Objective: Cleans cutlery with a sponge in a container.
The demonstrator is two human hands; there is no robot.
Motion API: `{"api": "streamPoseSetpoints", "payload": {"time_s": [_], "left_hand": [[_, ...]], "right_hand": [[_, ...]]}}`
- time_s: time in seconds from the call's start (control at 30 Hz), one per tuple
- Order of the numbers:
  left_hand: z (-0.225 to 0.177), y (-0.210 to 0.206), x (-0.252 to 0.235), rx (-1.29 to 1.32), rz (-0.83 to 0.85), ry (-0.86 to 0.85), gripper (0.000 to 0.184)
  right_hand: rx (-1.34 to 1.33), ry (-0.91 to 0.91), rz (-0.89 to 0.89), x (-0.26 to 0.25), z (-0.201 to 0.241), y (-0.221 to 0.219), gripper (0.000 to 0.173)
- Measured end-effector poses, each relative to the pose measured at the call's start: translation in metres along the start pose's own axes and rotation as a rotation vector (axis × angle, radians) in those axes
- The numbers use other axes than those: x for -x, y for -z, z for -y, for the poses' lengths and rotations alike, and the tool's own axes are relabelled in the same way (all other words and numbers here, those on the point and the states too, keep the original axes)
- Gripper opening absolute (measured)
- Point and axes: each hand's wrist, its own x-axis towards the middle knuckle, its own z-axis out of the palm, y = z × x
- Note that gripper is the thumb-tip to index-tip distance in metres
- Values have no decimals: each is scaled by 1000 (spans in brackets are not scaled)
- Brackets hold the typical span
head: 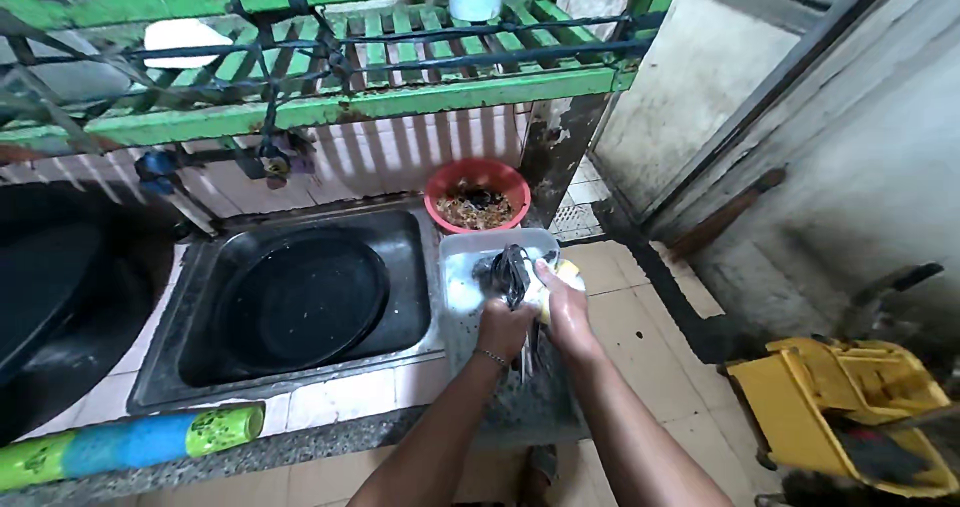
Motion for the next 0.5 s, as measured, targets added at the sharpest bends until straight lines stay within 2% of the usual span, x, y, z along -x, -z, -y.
{"api": "streamPoseSetpoints", "payload": {"time_s": [0.07,0.17,0.2,0.33,0.43,0.5], "left_hand": [[-2,6,-3,-21,18,-22,27],[-4,20,-7,-126,106,-93,30],[-3,24,-6,-155,142,-87,34],[-2,26,-1,-224,91,-47,39],[-5,25,0,-289,-2,-13,44],[-6,21,8,-299,-56,-8,41]], "right_hand": [[40,-45,65,7,-3,-2,50],[-16,-103,239,11,-3,4,21],[-57,-119,231,9,0,5,17],[-151,-96,123,2,9,-6,38],[-29,-123,113,16,7,-9,29],[-45,-133,128,13,9,-5,30]]}}
